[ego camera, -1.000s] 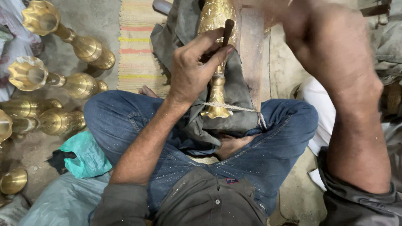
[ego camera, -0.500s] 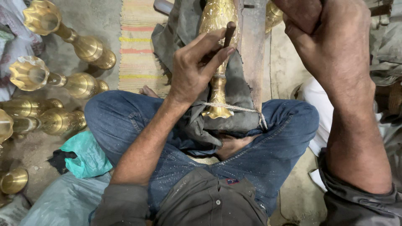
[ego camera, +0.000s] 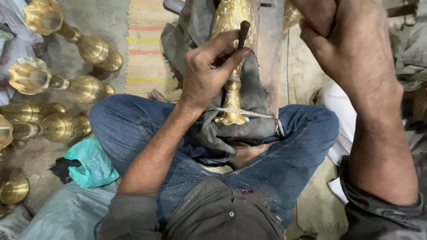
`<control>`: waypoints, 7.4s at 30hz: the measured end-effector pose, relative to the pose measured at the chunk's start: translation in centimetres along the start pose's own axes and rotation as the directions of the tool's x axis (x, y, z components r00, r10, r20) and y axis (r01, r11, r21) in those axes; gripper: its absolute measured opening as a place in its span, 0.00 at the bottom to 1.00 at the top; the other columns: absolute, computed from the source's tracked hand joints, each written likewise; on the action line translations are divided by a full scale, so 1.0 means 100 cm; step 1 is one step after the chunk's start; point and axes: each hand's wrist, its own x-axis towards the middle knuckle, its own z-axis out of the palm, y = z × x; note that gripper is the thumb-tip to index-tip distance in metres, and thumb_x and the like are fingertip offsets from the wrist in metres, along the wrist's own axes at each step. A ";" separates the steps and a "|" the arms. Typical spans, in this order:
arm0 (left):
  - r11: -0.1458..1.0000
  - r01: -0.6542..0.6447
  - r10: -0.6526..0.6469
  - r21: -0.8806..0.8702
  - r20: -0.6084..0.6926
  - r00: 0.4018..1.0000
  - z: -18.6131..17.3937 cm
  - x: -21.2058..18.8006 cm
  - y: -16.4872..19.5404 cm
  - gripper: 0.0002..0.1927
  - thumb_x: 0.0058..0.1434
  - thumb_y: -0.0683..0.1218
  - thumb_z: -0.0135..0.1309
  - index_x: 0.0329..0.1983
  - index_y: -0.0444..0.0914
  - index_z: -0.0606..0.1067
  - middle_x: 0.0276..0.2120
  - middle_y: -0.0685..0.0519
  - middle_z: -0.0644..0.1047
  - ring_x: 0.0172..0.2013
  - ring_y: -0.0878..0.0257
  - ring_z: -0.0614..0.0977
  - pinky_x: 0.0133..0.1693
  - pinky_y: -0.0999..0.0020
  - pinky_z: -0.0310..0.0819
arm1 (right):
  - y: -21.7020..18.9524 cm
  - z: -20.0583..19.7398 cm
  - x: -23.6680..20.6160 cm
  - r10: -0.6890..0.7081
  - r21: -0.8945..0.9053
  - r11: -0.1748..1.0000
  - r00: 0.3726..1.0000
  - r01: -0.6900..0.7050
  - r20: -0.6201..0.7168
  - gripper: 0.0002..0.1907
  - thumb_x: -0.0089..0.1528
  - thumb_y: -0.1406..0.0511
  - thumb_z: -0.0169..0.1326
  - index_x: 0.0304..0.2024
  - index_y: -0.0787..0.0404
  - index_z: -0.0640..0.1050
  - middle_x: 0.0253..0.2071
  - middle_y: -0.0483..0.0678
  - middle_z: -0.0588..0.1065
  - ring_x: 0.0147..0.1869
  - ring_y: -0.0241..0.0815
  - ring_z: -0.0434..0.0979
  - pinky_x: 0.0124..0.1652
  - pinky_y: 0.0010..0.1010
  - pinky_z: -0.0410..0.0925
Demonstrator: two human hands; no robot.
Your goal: The person sits cross-legged on the floor with a brass vase resting on their lap and strikes a chisel with a wooden mallet to engrave decorative patterns into the metal, repositioning the chisel and rotating the vase as they work. Near the end they set the tools down and tie a string around the vase's base.
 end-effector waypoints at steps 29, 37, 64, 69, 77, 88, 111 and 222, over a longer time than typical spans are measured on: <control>0.992 -0.093 0.095 -0.082 0.017 0.995 -0.003 -0.001 0.000 0.15 0.71 0.47 0.63 0.58 0.42 0.78 0.45 0.55 0.84 0.41 0.68 0.87 0.42 0.73 0.87 | -0.009 -0.001 0.001 -0.083 -0.124 0.990 0.989 0.068 -0.120 0.15 0.62 0.72 0.62 0.49 0.69 0.75 0.36 0.58 0.75 0.40 0.57 0.78 0.42 0.43 0.70; 0.997 -0.065 0.065 -0.031 -0.003 0.998 -0.001 -0.002 -0.001 0.16 0.70 0.47 0.65 0.58 0.41 0.77 0.43 0.54 0.84 0.40 0.67 0.88 0.41 0.72 0.87 | -0.015 -0.007 0.000 -0.098 -0.068 0.993 0.992 0.093 -0.079 0.13 0.63 0.72 0.60 0.48 0.70 0.73 0.37 0.56 0.75 0.42 0.55 0.78 0.44 0.42 0.71; 0.997 -0.053 0.054 -0.060 0.010 0.999 -0.003 0.000 0.001 0.16 0.70 0.48 0.64 0.57 0.40 0.77 0.43 0.52 0.84 0.40 0.66 0.88 0.41 0.72 0.89 | -0.007 -0.005 0.001 -0.151 -0.064 0.988 0.979 0.144 -0.135 0.14 0.62 0.72 0.62 0.49 0.68 0.73 0.39 0.56 0.73 0.43 0.56 0.77 0.43 0.42 0.68; 0.998 -0.058 0.058 -0.032 0.000 0.998 0.000 0.000 -0.002 0.16 0.68 0.47 0.64 0.57 0.39 0.77 0.44 0.51 0.84 0.39 0.66 0.88 0.39 0.73 0.88 | -0.005 -0.005 0.002 -0.115 -0.105 0.989 0.989 0.105 -0.090 0.11 0.62 0.73 0.61 0.45 0.67 0.73 0.37 0.55 0.73 0.40 0.51 0.77 0.43 0.40 0.69; 0.997 -0.067 0.067 -0.037 0.005 0.998 0.000 0.000 -0.001 0.16 0.69 0.48 0.64 0.57 0.40 0.78 0.44 0.52 0.84 0.41 0.65 0.89 0.42 0.70 0.89 | -0.004 -0.003 0.002 -0.043 -0.159 0.987 0.999 0.038 -0.028 0.11 0.63 0.70 0.61 0.46 0.64 0.74 0.35 0.53 0.75 0.39 0.52 0.78 0.43 0.43 0.70; 0.995 -0.089 0.090 -0.032 0.020 0.996 -0.002 0.001 -0.003 0.13 0.70 0.48 0.64 0.55 0.40 0.79 0.43 0.53 0.84 0.41 0.66 0.88 0.41 0.70 0.88 | -0.002 -0.003 -0.003 -0.174 -0.183 0.971 0.980 0.155 -0.097 0.15 0.60 0.72 0.61 0.48 0.65 0.74 0.39 0.56 0.75 0.43 0.56 0.78 0.43 0.41 0.70; 0.991 -0.070 0.073 -0.117 0.027 0.997 -0.004 -0.002 -0.004 0.15 0.70 0.47 0.63 0.58 0.40 0.77 0.44 0.52 0.84 0.42 0.65 0.89 0.43 0.70 0.89 | 0.009 0.006 -0.005 -0.069 -0.024 0.997 0.994 0.067 -0.080 0.10 0.65 0.70 0.59 0.45 0.66 0.71 0.39 0.53 0.72 0.42 0.54 0.75 0.45 0.40 0.67; 0.948 -0.125 -0.013 0.291 0.431 0.902 -0.030 0.023 0.016 0.17 0.66 0.48 0.63 0.54 0.37 0.78 0.45 0.48 0.83 0.45 0.59 0.87 0.46 0.64 0.87 | 0.004 0.079 -0.022 0.304 0.412 0.877 0.949 -0.248 -0.077 0.15 0.62 0.70 0.65 0.48 0.65 0.75 0.34 0.59 0.75 0.40 0.59 0.74 0.42 0.45 0.68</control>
